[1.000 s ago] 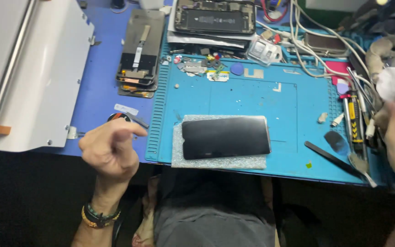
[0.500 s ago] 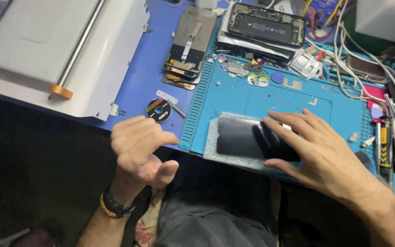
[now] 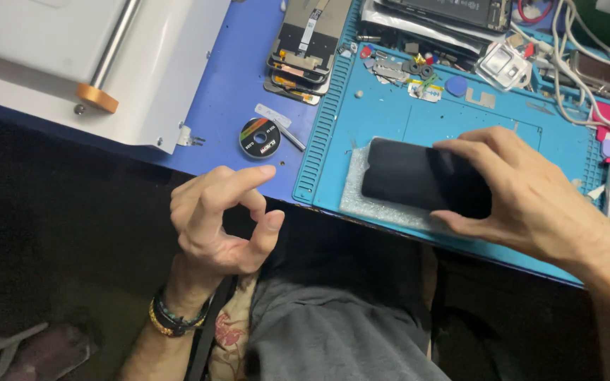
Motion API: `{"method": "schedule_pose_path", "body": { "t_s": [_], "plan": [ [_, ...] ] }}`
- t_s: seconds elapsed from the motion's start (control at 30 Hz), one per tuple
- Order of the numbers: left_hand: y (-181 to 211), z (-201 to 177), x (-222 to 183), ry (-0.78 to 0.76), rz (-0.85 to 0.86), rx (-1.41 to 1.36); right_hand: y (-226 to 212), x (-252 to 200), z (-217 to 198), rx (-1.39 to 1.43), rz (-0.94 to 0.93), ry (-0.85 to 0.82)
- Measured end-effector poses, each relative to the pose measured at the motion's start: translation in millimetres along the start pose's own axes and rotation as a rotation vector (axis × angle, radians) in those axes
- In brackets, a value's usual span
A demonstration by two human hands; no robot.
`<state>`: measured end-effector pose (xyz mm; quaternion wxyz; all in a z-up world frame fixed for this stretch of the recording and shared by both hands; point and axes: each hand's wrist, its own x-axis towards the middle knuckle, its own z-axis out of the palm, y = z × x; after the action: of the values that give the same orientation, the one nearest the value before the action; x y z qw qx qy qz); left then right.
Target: Cleaning a smartphone screen with a cloth and cleaning solution on a repair mat.
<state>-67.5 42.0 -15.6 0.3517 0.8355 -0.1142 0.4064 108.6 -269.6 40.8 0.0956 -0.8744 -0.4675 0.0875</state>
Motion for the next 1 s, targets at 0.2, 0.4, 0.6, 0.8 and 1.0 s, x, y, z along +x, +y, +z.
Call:
{"method": "schedule_pose_path", "body": {
  "t_s": [0.2, 0.4, 0.6, 0.8, 1.0],
  "plan": [
    [11, 14, -1, 0.001, -0.161, -0.118, -15, -15, -26, 0.293, 0.129, 0.311],
    [34, 40, 20, -0.148, 0.029, -0.256, -16, -23, -28, 1.135, 0.357, 0.590],
    [74, 77, 32, -0.230, 0.455, -0.008, -17, -30, 0, 1.486, 0.317, 0.749],
    [73, 104, 31, -0.218, 0.651, 0.166, -7, -49, 25, 1.504, 0.345, 0.719],
    [72, 110, 26, -0.308, 0.601, 0.157, 6, -72, 22, 1.582, 0.396, 0.712]
  ]
}}
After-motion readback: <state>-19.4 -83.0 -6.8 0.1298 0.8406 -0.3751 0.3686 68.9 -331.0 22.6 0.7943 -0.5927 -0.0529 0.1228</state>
